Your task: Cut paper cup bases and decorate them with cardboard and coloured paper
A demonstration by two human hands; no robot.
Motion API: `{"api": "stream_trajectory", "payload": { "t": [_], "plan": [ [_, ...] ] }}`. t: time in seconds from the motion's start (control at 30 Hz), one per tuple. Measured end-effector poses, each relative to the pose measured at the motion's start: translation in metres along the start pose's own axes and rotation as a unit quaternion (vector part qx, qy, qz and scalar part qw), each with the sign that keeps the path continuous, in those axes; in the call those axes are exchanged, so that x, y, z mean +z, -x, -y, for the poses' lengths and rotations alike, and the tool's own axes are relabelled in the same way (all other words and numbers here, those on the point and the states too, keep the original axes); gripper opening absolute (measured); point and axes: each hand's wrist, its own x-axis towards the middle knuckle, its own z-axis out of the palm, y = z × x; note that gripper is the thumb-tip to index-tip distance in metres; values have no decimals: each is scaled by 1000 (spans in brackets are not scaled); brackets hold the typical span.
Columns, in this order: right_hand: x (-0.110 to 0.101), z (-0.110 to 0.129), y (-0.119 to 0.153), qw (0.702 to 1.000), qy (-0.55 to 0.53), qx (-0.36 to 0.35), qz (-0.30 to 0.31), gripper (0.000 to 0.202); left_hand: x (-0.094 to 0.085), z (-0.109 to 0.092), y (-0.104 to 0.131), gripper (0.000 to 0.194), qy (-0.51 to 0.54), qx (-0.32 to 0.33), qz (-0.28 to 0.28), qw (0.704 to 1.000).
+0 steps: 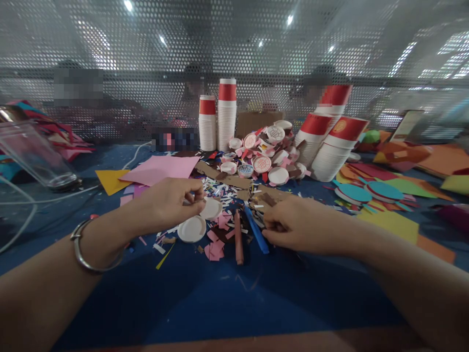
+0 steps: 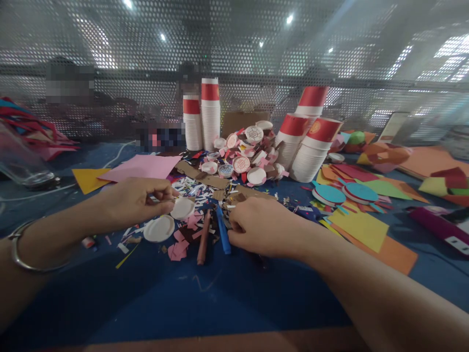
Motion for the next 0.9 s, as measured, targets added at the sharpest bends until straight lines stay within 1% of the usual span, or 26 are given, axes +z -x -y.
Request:
{"api": "stream_trajectory", "payload": {
  "t": [0.13,0.2,0.27,0.33,0.4,0.5,0.57,0.73,0.8,0.9],
  "plan": [
    [1,-1,0,1000,4,-1,-5,31,5,0,-2,15,-34,33,-13,999],
    [1,-1,0,1000,6,1,-9,32,5,-5,-1,14,-50,33,-25,998],
    [2,-1,-1,1000,5,4,-10,32,5,-11,1,16,-41,31,-25,998],
    [2,-1,-1,1000,4,6,-9,31,5,-18,4,17,-8,36,-6,999],
    [3,-1,-2,1000,5,2,-10,30,6,-22,7,19,21,41,28,999],
    [3,0,-2,1000,12,5,-11,29,8,-24,8,20,20,34,60,997],
    [2,0,-1,1000,17,7,-11,29,8,-23,7,20,11,26,56,998],
    [1,1,-1,1000,24,12,-6,29,5,-22,5,20,22,21,15,999],
    [1,1,-2,1000,21,16,-4,29,4,-22,5,21,24,19,15,999],
    [1,1,-2,1000,17,13,-4,27,4,-22,5,22,16,12,31,999]
  ]
}}
